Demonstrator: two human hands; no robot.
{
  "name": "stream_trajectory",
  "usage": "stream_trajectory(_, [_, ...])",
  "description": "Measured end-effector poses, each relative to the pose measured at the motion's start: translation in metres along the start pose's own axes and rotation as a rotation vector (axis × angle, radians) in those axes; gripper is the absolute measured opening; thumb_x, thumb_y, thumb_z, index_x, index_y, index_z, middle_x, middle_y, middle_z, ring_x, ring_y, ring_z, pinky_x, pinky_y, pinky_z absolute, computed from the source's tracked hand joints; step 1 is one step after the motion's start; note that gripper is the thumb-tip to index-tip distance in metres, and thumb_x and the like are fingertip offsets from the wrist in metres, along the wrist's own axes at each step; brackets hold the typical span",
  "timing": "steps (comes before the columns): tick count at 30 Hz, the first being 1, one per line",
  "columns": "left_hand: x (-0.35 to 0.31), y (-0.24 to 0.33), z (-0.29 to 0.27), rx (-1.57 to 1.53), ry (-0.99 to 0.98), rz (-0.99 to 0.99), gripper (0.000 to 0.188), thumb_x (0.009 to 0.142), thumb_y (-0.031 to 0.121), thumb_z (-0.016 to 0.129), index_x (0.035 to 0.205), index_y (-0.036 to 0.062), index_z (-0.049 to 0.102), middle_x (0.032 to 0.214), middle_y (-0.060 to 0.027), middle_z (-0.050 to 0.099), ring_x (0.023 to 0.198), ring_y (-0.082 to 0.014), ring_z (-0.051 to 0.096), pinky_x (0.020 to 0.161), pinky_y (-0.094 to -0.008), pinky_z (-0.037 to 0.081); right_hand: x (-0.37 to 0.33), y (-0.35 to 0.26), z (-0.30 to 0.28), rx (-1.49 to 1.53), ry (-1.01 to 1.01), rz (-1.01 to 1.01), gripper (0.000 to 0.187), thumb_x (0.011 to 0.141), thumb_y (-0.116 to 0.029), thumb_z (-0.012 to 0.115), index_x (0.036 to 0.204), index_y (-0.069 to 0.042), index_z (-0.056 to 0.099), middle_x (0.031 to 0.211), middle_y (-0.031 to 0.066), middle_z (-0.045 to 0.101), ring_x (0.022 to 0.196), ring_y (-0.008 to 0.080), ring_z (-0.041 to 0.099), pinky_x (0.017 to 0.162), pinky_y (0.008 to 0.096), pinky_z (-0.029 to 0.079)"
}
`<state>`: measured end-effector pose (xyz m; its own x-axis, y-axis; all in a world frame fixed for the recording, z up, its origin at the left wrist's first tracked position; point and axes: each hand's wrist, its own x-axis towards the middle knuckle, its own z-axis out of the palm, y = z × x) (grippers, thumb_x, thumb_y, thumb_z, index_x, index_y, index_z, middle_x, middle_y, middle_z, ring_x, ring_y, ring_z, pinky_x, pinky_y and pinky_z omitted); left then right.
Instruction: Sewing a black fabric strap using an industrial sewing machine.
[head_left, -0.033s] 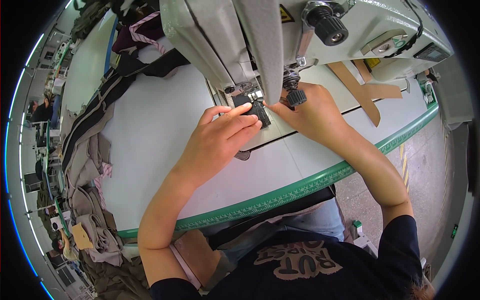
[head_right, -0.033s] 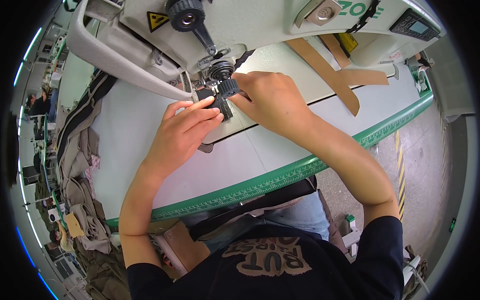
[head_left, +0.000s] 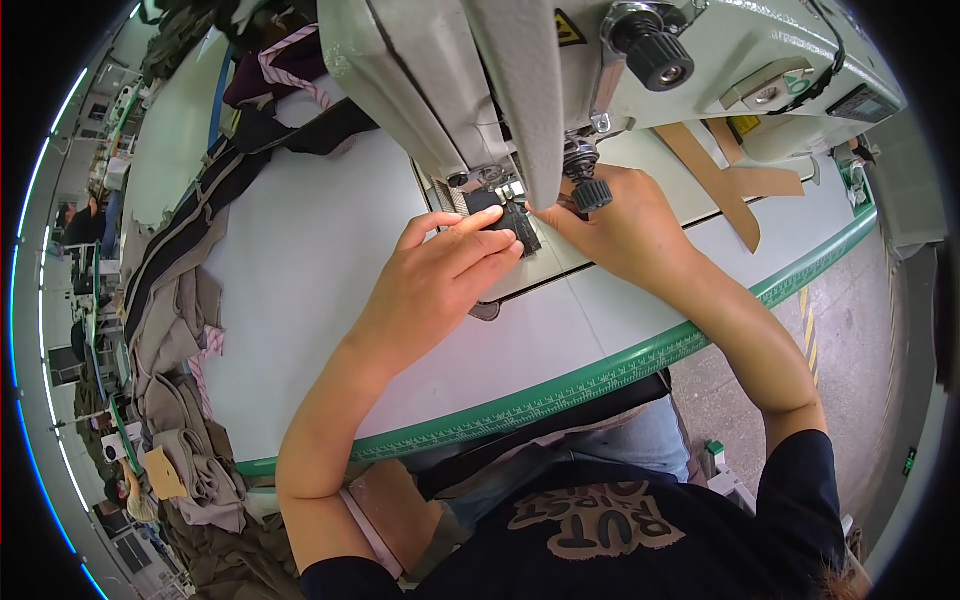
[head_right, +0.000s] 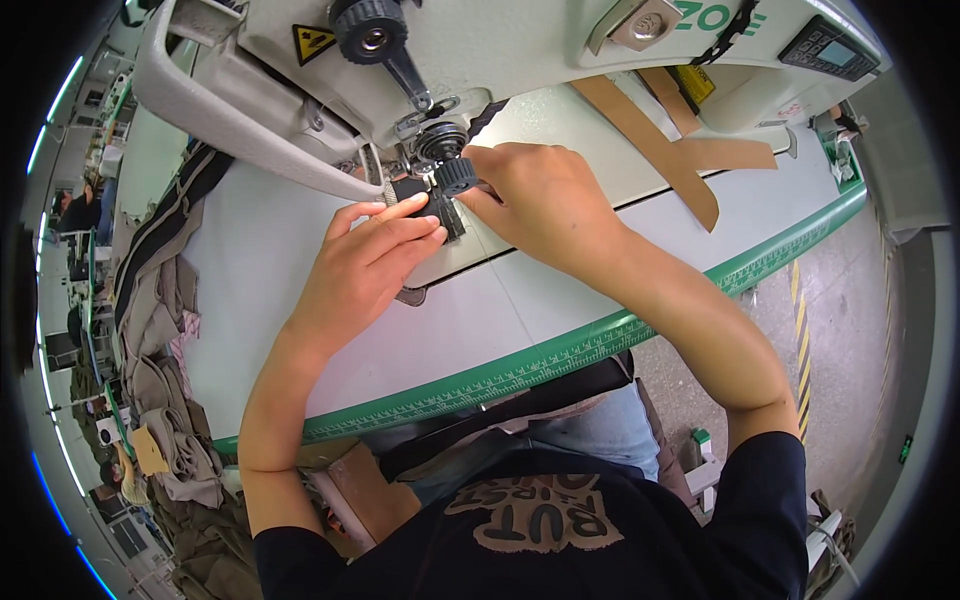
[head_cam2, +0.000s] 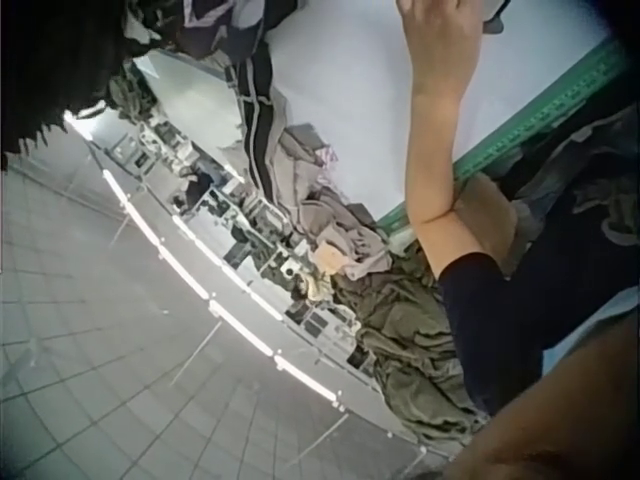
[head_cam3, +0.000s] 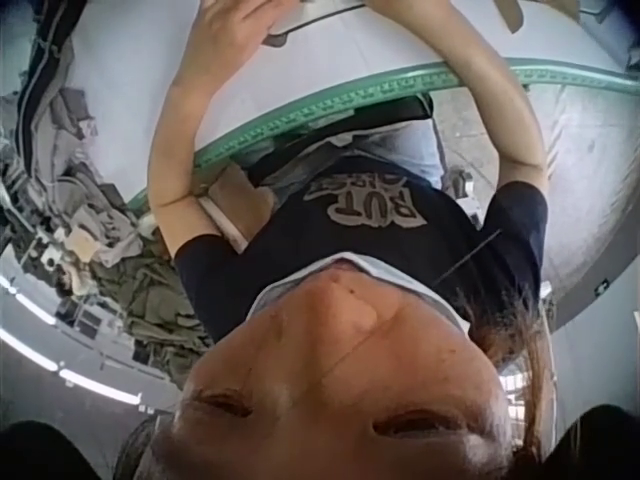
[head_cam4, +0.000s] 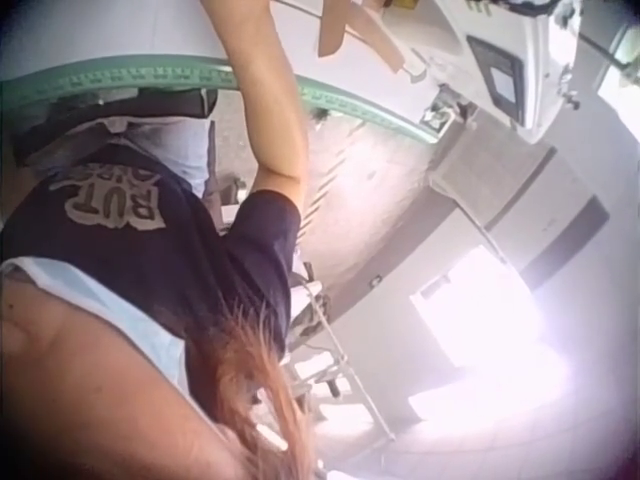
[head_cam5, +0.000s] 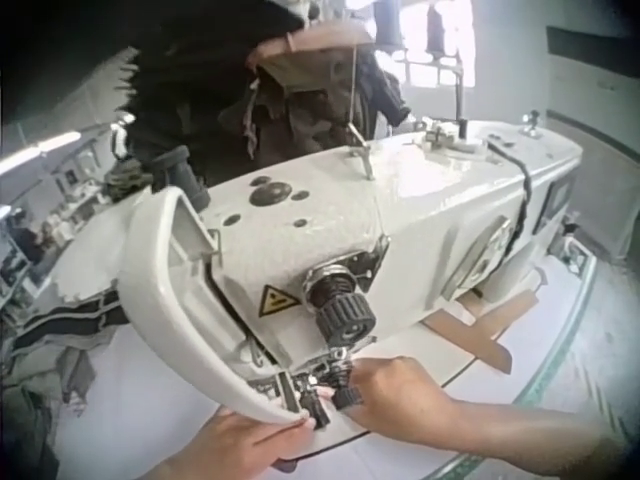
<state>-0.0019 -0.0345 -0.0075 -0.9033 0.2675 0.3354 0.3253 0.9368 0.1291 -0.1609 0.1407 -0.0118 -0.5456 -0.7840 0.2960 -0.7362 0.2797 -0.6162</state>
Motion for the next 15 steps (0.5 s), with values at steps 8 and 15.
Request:
stream_trajectory(8, [0.002,-0.001,0.003,0.013,0.006,-0.015,0.025,0.087,0.010,0.065,0.111,0.0103,0.070,0.115,0.0043,0.064,0.124,-0.0134,0.055,0.100,-0.0351,0.042,0.000,0.006,0.002,-0.016,0.015,-0.014,0.019,0.084,-0.020,0.077,0.090,-0.002,0.071,0.069,0.0128,0.065,0.054,0.0265,0.057,0.055,0.0377,0.046])
stream_trajectory(15, [0.001,-0.001,0.003,0.029,-0.011,-0.021,0.027,0.088,0.009,0.065,0.115,0.0103,0.068,0.116,0.0038,0.063,0.125,-0.0139,0.055,0.101,-0.0363,0.040,-0.002,0.004,-0.020,0.174,-0.188,0.116,0.019,0.085,-0.019,0.079,0.094,-0.004,0.073,0.070,0.0077,0.067,0.057,0.0179,0.060,0.056,0.0327,0.046])
